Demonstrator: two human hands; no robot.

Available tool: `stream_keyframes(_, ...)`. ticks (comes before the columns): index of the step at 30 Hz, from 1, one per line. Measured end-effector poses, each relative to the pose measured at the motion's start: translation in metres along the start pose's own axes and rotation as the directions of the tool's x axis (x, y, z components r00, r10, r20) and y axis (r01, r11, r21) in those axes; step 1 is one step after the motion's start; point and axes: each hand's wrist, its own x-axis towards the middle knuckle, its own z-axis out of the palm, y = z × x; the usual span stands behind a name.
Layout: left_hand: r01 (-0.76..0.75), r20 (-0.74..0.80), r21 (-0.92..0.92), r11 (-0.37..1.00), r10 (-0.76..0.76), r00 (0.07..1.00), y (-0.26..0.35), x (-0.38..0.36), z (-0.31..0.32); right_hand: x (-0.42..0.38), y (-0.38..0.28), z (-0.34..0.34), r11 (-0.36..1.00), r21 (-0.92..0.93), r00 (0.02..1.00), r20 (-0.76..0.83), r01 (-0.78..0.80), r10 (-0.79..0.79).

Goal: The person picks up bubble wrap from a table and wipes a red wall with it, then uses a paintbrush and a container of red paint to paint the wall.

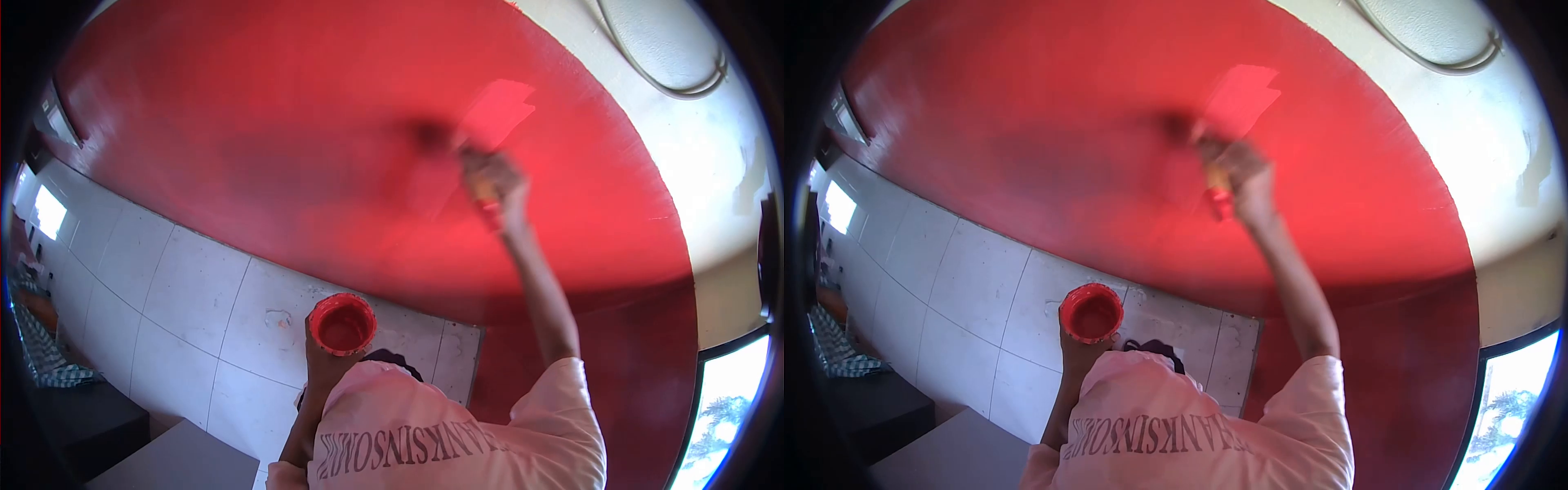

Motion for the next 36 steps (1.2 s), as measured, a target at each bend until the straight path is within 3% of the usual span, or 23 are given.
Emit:
stream_keyframes(1,0.016,0.009,-0.014,1.0,-0.016,1.0,-0.001,0.001,-0.001,0.038,-0.032,-0.016,0.984,0.042,0.97,-0.18,0.175,-0.165)
stream_keyframes(3,0.041,0.024,-0.041,0.998,-0.04,0.999,0.0,0.007,-0.003,0.077,-0.064,-0.033,0.842,-0.48,0.855,-0.302,0.245,-0.422)
stream_keyframes(5,0.06,0.038,-0.031,0.998,-0.059,0.998,0.0,0.008,-0.006,0.055,-0.045,-0.015,0.829,-0.527,0.948,-0.126,0.186,-0.293)
stream_keyframes(7,0.04,0.056,-0.002,0.999,-0.04,0.998,-0.001,0.009,-0.008,0.004,-0.001,0.012,0.673,-0.603,0.894,0.176,0.429,-0.412)
stream_keyframes(8,0.011,0.06,0.021,1.0,-0.012,0.998,-0.002,0.01,-0.009,-0.038,0.013,0.042,0.839,-0.495,0.967,0.217,0.228,-0.135)
stream_keyframes(11,-0.033,0.039,0.056,0.998,0.03,0.999,-0.002,0.01,-0.009,-0.088,-0.002,0.074,0.937,-0.293,0.853,0.521,0.19,-0.01)
stream_keyframes(14,-0.002,-0.004,0.062,0.998,0.003,1.0,-0.006,0.012,-0.007,-0.022,-0.011,0.018,0.939,-0.28,0.949,0.293,0.199,-0.114)
stream_keyframes(15,0.022,-0.013,0.06,0.998,-0.021,1.0,-0.008,0.011,-0.005,0.008,-0.026,-0.009,0.985,0.175,1.0,0.018,0.004,-0.007)
stream_keyframes(17,0.08,-0.006,-0.014,0.997,-0.08,0.997,-0.013,0.012,0.002,0.065,-0.045,-0.054,0.931,-0.264,0.941,-0.159,0.251,-0.299)
stream_keyframes(19,0.1,0.0,-0.043,0.994,-0.1,0.995,-0.012,0.013,0.007,0.083,-0.056,-0.066,0.736,-0.593,0.887,-0.077,0.327,-0.456)
stream_keyframes(21,0.082,0.008,-0.023,0.996,-0.082,0.997,-0.008,0.014,0.018,0.059,-0.029,-0.052,0.593,-0.686,0.877,0.14,0.421,-0.46)
stream_keyframes(25,-0.007,0.042,0.045,0.999,0.006,0.999,0.0,0.012,0.032,-0.086,0.022,0.042,0.732,-0.476,0.834,0.503,0.488,-0.229)
stream_keyframes(28,0.009,0.027,0.046,0.999,-0.011,1.0,0.001,0.012,0.034,-0.086,0.009,0.032,0.906,-0.286,0.884,0.437,0.313,-0.168)
stream_keyframes(29,0.041,0.021,0.03,0.999,-0.041,0.999,-0.004,0.011,0.034,-0.061,-0.002,0.013,0.982,-0.134,0.941,0.327,0.137,-0.087)
stream_keyframes(32,0.104,0.024,0.016,0.994,-0.105,0.994,-0.007,0.007,0.036,0.023,-0.019,-0.058,0.923,-0.346,0.977,-0.066,0.17,-0.204)
stream_keyframes(34,0.098,0.023,0.026,0.995,-0.099,0.995,-0.005,0.01,0.038,0.055,-0.037,-0.071,0.864,-0.427,0.902,-0.203,0.268,-0.38)
stream_keyframes(36,0.064,0.022,0.046,0.997,-0.065,0.998,0.001,0.013,0.042,0.038,-0.021,-0.063,0.746,-0.587,0.921,0.001,0.315,-0.389)
